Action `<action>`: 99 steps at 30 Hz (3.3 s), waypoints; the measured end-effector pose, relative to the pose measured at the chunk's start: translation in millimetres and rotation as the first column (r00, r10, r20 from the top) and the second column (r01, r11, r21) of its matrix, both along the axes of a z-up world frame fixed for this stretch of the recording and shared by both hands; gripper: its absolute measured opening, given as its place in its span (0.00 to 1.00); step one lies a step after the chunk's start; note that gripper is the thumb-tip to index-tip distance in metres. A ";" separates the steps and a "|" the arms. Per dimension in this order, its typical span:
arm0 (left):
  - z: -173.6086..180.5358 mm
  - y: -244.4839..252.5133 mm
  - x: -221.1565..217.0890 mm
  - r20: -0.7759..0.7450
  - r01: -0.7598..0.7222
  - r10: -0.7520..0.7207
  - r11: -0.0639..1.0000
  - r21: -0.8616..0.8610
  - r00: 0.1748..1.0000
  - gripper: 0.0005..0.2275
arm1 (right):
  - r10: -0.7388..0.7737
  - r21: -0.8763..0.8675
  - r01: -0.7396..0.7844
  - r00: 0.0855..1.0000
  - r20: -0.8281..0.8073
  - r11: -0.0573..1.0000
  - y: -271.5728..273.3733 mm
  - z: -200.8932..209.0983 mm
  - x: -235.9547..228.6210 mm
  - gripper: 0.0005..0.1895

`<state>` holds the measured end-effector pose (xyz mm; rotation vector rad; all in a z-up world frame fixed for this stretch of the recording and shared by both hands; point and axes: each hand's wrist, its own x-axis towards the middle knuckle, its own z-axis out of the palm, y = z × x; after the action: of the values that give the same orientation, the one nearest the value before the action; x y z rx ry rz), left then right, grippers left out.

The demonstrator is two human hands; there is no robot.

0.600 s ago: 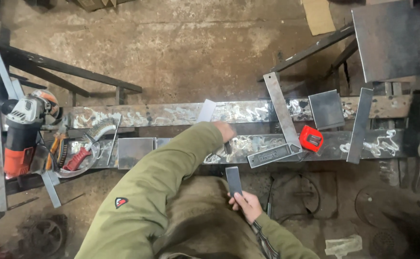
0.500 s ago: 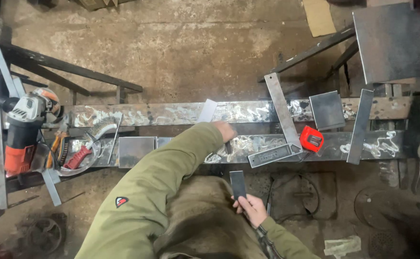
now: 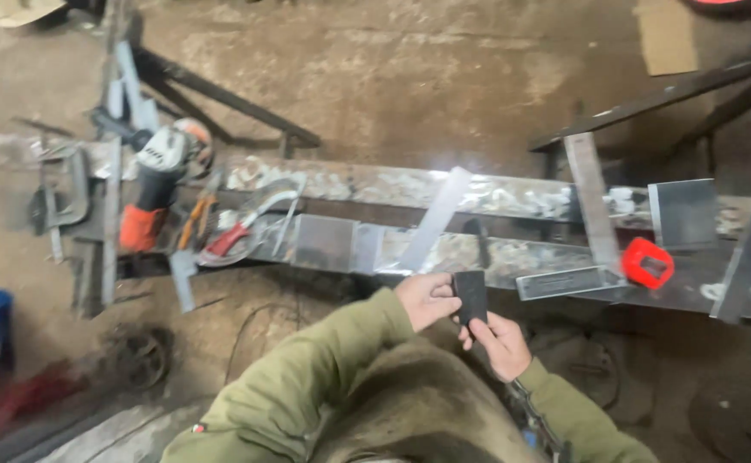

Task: Measuring and inspecting metal plates and components on a workshop workbench using a tape measure and metal rulers.

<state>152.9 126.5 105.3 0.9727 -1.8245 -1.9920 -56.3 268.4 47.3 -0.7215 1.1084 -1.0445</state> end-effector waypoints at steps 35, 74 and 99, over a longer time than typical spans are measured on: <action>-90.9 -124.6 251.9 0.610 -0.090 0.386 0.884 -0.458 0.691 0.10 | 0.076 0.052 -0.094 0.269 -0.960 0.994 -170.4 57.4 223.7 0.23; -78.3 -103.9 258.5 0.373 -0.329 0.460 0.871 -0.364 0.806 0.18 | 0.218 0.132 -0.252 0.354 -0.910 0.959 -185.7 28.8 217.5 0.30; -72.4 -101.6 257.6 0.372 -0.324 0.469 0.862 -0.389 0.801 0.17 | 0.235 0.175 -0.163 0.520 -0.821 0.971 -185.1 38.3 227.0 0.28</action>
<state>410.6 24.9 32.9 1.6626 -1.8592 -1.2428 170.6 83.4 85.6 -1.3329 1.8266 -0.3934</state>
